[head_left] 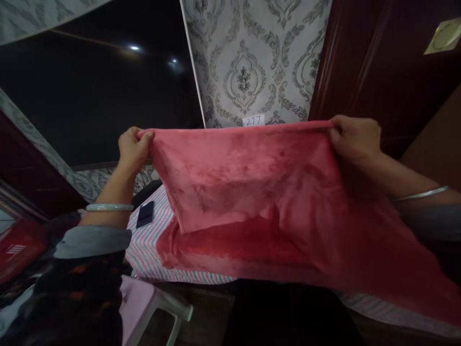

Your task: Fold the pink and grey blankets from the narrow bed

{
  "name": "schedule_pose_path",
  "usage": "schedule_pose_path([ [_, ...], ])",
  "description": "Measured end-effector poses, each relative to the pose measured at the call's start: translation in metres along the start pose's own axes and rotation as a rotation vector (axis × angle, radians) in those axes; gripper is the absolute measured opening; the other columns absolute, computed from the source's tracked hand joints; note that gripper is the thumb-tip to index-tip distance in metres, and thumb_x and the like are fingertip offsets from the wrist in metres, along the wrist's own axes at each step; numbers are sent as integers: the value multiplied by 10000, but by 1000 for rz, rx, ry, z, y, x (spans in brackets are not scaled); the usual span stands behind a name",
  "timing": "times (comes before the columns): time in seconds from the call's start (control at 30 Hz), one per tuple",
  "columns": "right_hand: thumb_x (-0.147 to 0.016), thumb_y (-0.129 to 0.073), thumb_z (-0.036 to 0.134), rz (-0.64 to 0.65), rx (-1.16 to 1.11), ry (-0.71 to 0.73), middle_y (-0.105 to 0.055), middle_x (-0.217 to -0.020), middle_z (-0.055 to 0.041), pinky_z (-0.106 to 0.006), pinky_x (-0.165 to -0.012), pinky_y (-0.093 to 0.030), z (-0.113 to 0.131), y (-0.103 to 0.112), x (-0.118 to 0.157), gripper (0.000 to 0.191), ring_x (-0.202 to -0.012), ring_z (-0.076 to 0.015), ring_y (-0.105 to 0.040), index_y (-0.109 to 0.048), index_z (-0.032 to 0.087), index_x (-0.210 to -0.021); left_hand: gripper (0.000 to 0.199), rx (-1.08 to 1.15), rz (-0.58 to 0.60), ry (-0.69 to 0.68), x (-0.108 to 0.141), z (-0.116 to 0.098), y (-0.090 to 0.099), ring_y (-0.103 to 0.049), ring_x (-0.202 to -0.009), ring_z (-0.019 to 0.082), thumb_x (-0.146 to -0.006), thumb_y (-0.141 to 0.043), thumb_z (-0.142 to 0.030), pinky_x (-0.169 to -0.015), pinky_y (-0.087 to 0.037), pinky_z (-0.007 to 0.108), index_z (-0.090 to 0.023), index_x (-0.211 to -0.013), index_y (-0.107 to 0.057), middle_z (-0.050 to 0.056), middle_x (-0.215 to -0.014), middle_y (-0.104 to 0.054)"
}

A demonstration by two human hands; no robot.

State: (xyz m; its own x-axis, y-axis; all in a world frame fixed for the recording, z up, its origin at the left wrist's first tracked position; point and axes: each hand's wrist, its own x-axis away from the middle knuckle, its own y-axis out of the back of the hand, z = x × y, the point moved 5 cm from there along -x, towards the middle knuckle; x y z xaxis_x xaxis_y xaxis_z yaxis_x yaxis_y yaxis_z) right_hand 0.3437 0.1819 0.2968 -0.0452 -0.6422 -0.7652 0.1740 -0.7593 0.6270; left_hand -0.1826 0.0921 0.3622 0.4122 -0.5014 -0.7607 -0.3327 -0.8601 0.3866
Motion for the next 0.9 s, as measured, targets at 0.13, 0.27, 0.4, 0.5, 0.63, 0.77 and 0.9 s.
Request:
schedule_pose_path([
  [0.13,-1000,-518,333,-66,-56,34,-729,-912,-123,-318,-657,-307,-7,18,-8,288,-773,-194,-593,-720,136,-1056,230,218,-116,29,-4,-21,8,-448,-721,84,-928,-610,-251,-698,-395,229,-34,-993,-651,16,-855,-628],
  [0.27,-947,-585,281,-41,-147,123,-672,-736,-57,-293,-626,-333,-9,27,4,185,-642,-151,-530,-707,152,-897,149,201,-225,54,1,-29,17,-446,-739,85,-955,-577,-213,-745,-400,237,-84,-888,-609,-15,-797,-552],
  [0.4,-993,-547,336,-88,-209,176,-604,-657,-21,-284,-594,-332,-8,58,12,284,-599,-107,-501,-694,153,-833,165,184,-203,68,0,-24,31,-460,-714,90,-956,-553,-239,-774,-434,266,-104,-865,-580,-45,-735,-476],
  [0.5,-1034,-447,548,-128,-258,162,-553,-664,-1,-291,-597,-321,-6,95,9,490,-586,-71,-445,-699,147,-908,206,83,-256,-28,-11,-24,54,-558,-829,120,-950,-526,-264,-901,-464,338,-66,-922,-574,-40,-781,-482],
  [0.63,-941,-353,769,-118,-262,139,-502,-662,28,-298,-590,-300,3,122,-6,691,-577,-46,-403,-673,158,-896,301,-112,-308,-160,-26,-24,78,-597,-1092,204,-967,-449,-305,-1056,-412,454,-22,-1019,-537,-10,-939,-503],
  [0.77,-1000,-512,576,-42,-221,230,-485,-608,44,-269,-609,-306,22,87,-19,531,-592,-46,-411,-654,113,-781,247,-170,-236,-71,-28,0,57,-617,-1002,204,-932,-502,-314,-1015,-467,430,-73,-958,-551,4,-895,-547],
  [0.9,-984,-620,318,249,-261,270,-608,-680,4,-248,-626,-331,46,-6,-12,291,-666,-102,-520,-674,97,-802,144,-203,-88,121,-10,53,-2,-594,-857,198,-863,-586,-286,-941,-502,402,-168,-796,-537,0,-772,-559],
])
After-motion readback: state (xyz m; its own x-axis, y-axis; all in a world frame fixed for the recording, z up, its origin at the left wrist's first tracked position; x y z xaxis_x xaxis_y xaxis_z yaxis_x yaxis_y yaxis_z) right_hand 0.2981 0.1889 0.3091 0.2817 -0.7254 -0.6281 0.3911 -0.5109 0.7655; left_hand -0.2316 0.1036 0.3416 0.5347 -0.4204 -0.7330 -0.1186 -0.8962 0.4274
